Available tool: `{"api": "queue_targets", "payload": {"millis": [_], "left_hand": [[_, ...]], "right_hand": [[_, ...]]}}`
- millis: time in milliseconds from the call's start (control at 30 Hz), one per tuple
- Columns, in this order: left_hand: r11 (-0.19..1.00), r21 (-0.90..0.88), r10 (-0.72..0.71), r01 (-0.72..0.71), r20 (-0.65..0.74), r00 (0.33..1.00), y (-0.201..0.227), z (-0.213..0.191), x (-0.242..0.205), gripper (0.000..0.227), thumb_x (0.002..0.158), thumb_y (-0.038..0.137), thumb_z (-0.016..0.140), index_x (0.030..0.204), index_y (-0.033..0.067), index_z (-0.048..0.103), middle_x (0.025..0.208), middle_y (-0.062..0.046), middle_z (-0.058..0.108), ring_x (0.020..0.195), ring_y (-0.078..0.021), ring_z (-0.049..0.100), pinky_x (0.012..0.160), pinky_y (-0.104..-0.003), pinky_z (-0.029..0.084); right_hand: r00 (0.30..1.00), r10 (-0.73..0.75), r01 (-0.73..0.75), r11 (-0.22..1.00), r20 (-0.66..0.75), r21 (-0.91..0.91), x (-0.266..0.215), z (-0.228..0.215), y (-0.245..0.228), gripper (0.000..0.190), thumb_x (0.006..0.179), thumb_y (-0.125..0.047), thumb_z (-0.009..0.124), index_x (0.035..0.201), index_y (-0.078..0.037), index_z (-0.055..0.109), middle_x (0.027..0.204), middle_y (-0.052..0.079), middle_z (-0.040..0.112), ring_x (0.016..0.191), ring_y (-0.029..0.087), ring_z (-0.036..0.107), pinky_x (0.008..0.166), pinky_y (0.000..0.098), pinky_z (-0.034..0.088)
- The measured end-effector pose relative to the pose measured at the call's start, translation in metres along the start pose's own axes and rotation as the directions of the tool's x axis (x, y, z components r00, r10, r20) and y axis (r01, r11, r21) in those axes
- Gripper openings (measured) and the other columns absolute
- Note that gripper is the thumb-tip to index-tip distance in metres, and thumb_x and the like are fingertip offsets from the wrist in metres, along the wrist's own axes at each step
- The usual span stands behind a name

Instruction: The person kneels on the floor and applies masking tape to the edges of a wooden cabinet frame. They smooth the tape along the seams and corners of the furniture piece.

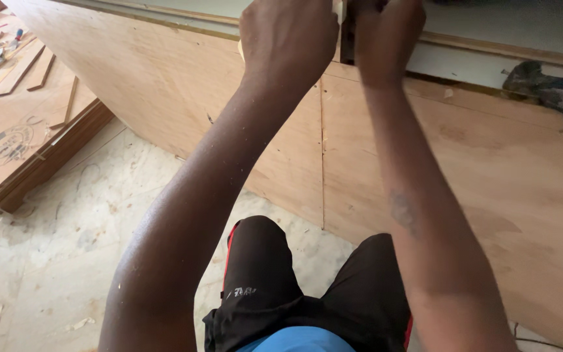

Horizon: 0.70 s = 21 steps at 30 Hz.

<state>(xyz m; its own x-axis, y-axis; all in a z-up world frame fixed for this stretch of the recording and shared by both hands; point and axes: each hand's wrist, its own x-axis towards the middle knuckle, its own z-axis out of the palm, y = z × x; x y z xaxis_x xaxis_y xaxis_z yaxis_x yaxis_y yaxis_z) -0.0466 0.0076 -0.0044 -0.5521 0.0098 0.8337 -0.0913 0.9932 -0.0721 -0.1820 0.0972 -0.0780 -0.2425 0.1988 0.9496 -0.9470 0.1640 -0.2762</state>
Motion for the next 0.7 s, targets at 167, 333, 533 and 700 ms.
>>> {"api": "queue_targets", "payload": {"millis": [167, 333, 533, 700], "left_hand": [[1.000, -0.022, -0.010, 0.011, 0.057, 0.998, -0.001, -0.001, -0.003, 0.005, 0.078, 0.010, 0.068, 0.074, 0.0085, 0.070, 0.062, -0.011, 0.068, 0.056, -0.0316, 0.068, 0.050, -0.047, 0.051], [1.000, -0.023, 0.003, -0.003, 0.033, 0.999, -0.004, -0.002, -0.003, 0.003, 0.080, 0.008, 0.069, 0.077, 0.0083, 0.070, 0.065, -0.012, 0.069, 0.058, -0.0314, 0.069, 0.050, -0.046, 0.052], [0.997, -0.062, -0.031, 0.036, 0.085, 0.996, -0.004, -0.012, 0.001, 0.006, 0.078, 0.012, 0.071, 0.084, 0.0086, 0.071, 0.072, -0.012, 0.071, 0.068, -0.0334, 0.071, 0.053, -0.049, 0.051], [0.997, -0.072, -0.021, 0.029, 0.114, 0.993, -0.007, -0.011, -0.001, 0.011, 0.082, 0.020, 0.075, 0.087, 0.0105, 0.072, 0.075, -0.011, 0.072, 0.069, -0.0329, 0.071, 0.057, -0.049, 0.053]], "right_hand": [[0.952, 0.288, -0.302, 0.938, 0.106, 0.169, -0.012, -0.017, -0.040, 0.005, 0.102, 0.005, 0.063, 0.097, 0.004, 0.066, 0.082, 0.010, 0.074, 0.072, 0.014, 0.071, 0.066, 0.0308, 0.056], [0.846, 0.406, -0.509, 0.807, 0.346, 0.299, -0.002, -0.030, -0.041, 0.010, 0.099, 0.005, 0.063, 0.097, 0.001, 0.072, 0.089, 0.007, 0.074, 0.080, 0.011, 0.068, 0.073, 0.0294, 0.054], [0.860, 0.303, -0.419, 0.879, 0.411, 0.228, 0.005, -0.030, -0.032, 0.018, 0.097, 0.010, 0.060, 0.104, 0.000, 0.074, 0.097, 0.005, 0.075, 0.089, 0.011, 0.068, 0.081, 0.0281, 0.055], [0.808, 0.307, -0.524, 0.764, 0.503, 0.376, 0.005, -0.040, -0.034, 0.032, 0.091, 0.014, 0.052, 0.107, 0.000, 0.075, 0.103, 0.006, 0.075, 0.094, 0.012, 0.068, 0.087, 0.0282, 0.055]]}}
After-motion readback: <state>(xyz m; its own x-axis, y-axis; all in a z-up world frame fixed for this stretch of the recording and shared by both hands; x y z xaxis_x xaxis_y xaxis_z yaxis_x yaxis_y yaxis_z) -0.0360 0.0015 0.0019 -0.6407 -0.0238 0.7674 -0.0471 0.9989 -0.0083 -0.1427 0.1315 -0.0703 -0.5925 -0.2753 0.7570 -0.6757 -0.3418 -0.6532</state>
